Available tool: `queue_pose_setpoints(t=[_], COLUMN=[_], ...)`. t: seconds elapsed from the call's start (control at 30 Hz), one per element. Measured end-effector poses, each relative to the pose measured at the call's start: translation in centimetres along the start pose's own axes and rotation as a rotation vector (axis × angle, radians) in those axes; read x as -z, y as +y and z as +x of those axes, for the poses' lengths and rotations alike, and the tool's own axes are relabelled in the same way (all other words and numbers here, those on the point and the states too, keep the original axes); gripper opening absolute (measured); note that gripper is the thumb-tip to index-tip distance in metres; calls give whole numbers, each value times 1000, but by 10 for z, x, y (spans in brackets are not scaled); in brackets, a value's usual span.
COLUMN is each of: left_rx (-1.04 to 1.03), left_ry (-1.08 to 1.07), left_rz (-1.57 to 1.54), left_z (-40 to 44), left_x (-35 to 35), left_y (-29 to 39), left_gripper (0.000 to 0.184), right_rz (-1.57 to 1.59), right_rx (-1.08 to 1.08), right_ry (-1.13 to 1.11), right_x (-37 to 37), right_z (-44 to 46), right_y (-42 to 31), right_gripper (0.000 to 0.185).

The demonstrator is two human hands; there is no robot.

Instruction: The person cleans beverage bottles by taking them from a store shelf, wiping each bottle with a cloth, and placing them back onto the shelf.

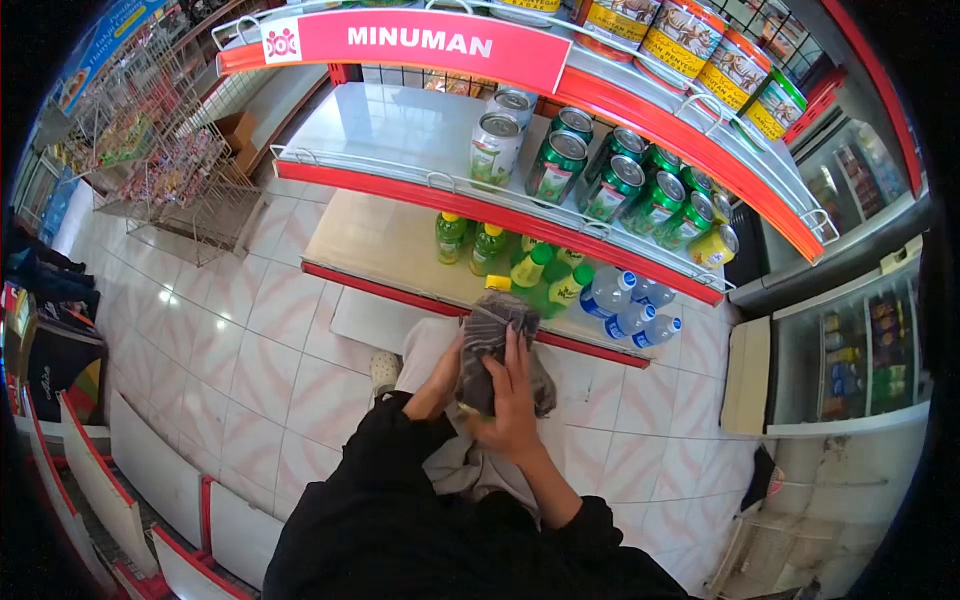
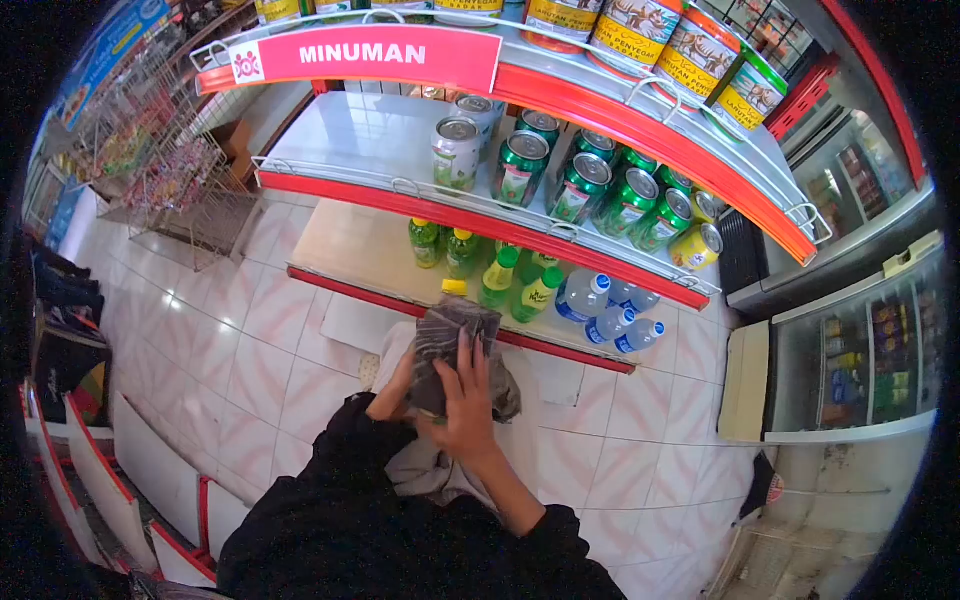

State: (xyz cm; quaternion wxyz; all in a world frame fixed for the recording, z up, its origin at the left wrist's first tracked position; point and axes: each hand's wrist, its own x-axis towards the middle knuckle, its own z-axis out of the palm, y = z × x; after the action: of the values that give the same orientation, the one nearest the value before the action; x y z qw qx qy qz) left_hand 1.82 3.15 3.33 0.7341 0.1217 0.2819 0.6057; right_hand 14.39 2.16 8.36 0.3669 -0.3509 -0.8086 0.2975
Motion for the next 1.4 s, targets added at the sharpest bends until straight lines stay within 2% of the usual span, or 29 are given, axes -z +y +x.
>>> queue_pose_setpoints(t=[0.03,0.07,0.17,0.2,0.27,0.33,0.37,0.43,0.5,0.57,0.6,0.7,0.73,0.83,0.87,0.97,1.0,1.1,1.27,1.37,1.4], left_rx=[88,87,76,82,-254,-418,-255,52,74,36,14,-93,-101,-253,-254,-356,-372,157,30,11,7], left_ry=[-29,-28,-41,-36,-245,-359,-333,-76,128,227,222,209,213,56,56,2,-11,7,28,175,178], left_rz=[-62,-75,304,301,578,708,419,-10,-132,-88,-18,334,331,1052,1051,961,942,123,-54,-29,-36], left_z=[-2,-1,9,7,0,14,42,26,12,10,16,30,29,21,18,9,9,22,34,24,25], left_x=[2,6,35,42,57,78,101,63,24,11,26,65,69,68,62,47,46,51,52,27,28], left_y=[-3,-9,-39,-43,-48,-69,-95,-59,-35,-34,-43,-64,-64,-55,-54,-51,-52,-45,-52,-43,-43], left_gripper=[41,41,41,41,41,41,40,38,36,34,34,33,33,31,31,29,29,30,36,44,44], right_rz=[-3,-10,-7,-5,-59,-94,-74,-33,0,72,71,598,600,408,406,14,11,-382,-324,74,72], right_rx=[-68,-70,-211,-218,-262,-290,-297,-313,-301,-257,-255,-635,-631,-648,-648,-537,-543,-270,-207,-433,-432], right_ry=[-25,-35,88,84,236,316,277,201,207,204,201,386,376,471,470,443,447,351,248,224,216], right_x=[-7,-14,-31,-36,-46,-48,-47,-45,-45,-47,-48,-53,-56,-68,-71,-70,-69,-68,-57,-53,-48], right_z=[-9,-18,-44,-47,-51,-49,-42,-28,-18,-13,-14,-13,-15,-37,-43,-49,-49,-38,-2,8,12], right_y=[12,24,56,56,52,53,55,62,74,86,87,90,89,77,73,46,48,62,82,90,91], right_gripper=[44,44,47,47,46,46,46,47,49,53,53,59,59,59,59,56,56,50,42,37,37])
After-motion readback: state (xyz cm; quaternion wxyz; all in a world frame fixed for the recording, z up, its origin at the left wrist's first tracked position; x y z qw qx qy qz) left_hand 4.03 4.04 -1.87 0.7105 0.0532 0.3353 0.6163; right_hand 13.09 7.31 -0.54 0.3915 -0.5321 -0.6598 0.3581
